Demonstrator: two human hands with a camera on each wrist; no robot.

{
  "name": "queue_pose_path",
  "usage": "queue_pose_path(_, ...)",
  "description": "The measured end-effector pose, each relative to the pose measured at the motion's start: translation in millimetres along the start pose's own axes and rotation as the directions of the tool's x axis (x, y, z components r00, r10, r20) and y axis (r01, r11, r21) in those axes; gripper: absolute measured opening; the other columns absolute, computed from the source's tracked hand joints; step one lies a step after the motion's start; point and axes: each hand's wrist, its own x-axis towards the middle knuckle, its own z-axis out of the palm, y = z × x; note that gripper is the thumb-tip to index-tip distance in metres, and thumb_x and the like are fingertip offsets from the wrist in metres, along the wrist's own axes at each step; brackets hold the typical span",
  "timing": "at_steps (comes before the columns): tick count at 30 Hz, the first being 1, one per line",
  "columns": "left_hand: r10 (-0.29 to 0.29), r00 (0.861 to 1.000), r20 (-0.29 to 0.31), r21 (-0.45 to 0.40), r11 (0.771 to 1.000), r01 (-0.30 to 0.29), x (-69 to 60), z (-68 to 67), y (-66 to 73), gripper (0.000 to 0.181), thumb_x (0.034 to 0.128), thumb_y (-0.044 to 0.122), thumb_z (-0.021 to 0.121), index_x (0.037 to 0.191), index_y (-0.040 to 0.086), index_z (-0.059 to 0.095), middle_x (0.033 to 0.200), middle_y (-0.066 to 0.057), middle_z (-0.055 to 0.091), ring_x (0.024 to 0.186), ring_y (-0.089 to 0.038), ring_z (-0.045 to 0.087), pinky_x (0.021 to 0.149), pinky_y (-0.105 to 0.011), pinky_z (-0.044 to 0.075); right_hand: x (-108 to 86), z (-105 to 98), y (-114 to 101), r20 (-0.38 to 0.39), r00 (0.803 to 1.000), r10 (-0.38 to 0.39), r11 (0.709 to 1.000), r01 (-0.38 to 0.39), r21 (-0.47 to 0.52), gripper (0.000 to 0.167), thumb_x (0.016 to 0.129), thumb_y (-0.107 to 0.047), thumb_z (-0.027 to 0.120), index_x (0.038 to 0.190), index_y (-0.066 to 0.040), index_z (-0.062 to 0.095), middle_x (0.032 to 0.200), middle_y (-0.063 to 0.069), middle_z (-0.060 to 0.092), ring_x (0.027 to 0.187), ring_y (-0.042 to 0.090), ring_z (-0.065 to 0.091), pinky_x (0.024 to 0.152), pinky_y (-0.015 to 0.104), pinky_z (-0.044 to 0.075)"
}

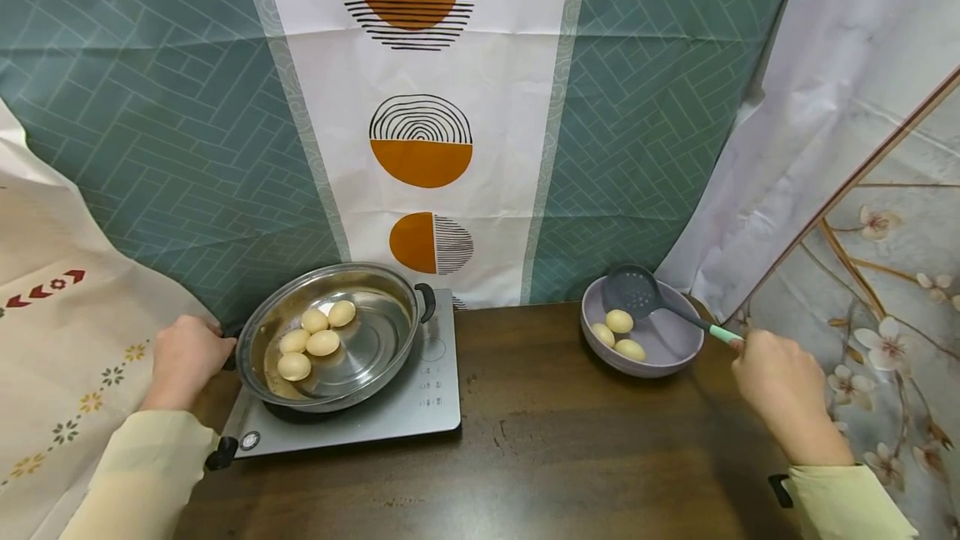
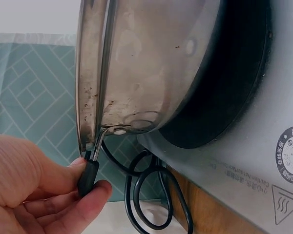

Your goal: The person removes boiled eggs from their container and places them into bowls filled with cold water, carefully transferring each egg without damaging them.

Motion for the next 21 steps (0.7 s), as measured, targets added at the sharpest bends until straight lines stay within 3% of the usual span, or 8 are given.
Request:
queue_pose_path(4, 0.013, 1.000, -0.004, 0.001, 1.000, -0.013, -1.0, -3.2, 1.8, 0.025, 0.0773, 0.019, 0.064, 0.072, -0.005, 0.068, 0.075, -0.026, 0.065, 0.067, -0.047, 0.055, 0.056, -0.046, 0.041, 0.7, -1.3, -1.5, -0.025, 1.000, -0.009, 1.000, 0.009, -0.003, 0.026, 0.088, -0.016, 0.055, 0.066, -0.002, 0.054, 0.062, 0.027, 0.056, 0.052, 0.047, 0.050, 0.043, 0.050, 0.032)
queue_pose_path(6, 0.013, 1.000, -0.007, 0.005, 1.000, -0.013, -2.1, -3.7, 2.3, 0.024, 0.0771, 0.018, 0.063, 0.068, -0.004, 0.067, 0.069, -0.023, 0.064, 0.064, -0.044, 0.054, 0.054, -0.043, 0.040, 1.4, -1.9, -2.3, -0.039, 0.999, -0.016, 1.000, 0.016, -0.002, 0.025, 0.088, -0.016, 0.056, 0.067, -0.001, 0.054, 0.062, 0.026, 0.056, 0.052, 0.047, 0.049, 0.043, 0.050, 0.032)
queue_pose_path(10, 0.014, 1.000, -0.008, 0.003, 1.000, -0.014, -3.7, -2.5, 2.7, 0.028, 0.0742, 0.012, 0.058, 0.047, 0.007, 0.052, 0.046, -0.006, 0.047, 0.051, -0.029, 0.043, 0.046, -0.034, 0.032, 2.3, -2.8, -5.7, -0.065, 0.997, -0.037, 0.999, 0.037, 0.002, 0.025, 0.087, -0.016, 0.056, 0.067, -0.002, 0.055, 0.061, 0.024, 0.056, 0.051, 0.046, 0.049, 0.043, 0.050, 0.031)
queue_pose_path(14, 0.028, 0.999, -0.020, -0.007, 1.000, -0.029, -5.3, -0.3, 1.8, 0.034, 0.0713, 0.009, 0.056, 0.042, 0.015, 0.039, 0.040, 0.005, 0.031, 0.046, -0.021, 0.035, 0.043, -0.031, 0.026, 2.7, -3.7, -11.7, -0.064, 0.997, -0.037, 0.999, 0.038, 0.004, 0.025, 0.087, -0.016, 0.056, 0.065, -0.003, 0.056, 0.060, 0.024, 0.057, 0.051, 0.046, 0.050, 0.042, 0.050, 0.031)
queue_pose_path(21, 0.022, 1.000, -0.009, -0.004, 1.000, -0.022, -2.4, -0.5, 0.5, 0.032, 0.0721, 0.012, 0.057, 0.043, 0.014, 0.044, 0.042, 0.003, 0.037, 0.049, -0.023, 0.038, 0.046, -0.031, 0.028, 7.9, -6.5, -25.1, -0.097, 0.994, -0.052, 0.999, 0.054, 0.011, 0.023, 0.087, -0.016, 0.056, 0.069, -0.003, 0.059, 0.062, 0.024, 0.058, 0.052, 0.046, 0.051, 0.044, 0.050, 0.031)
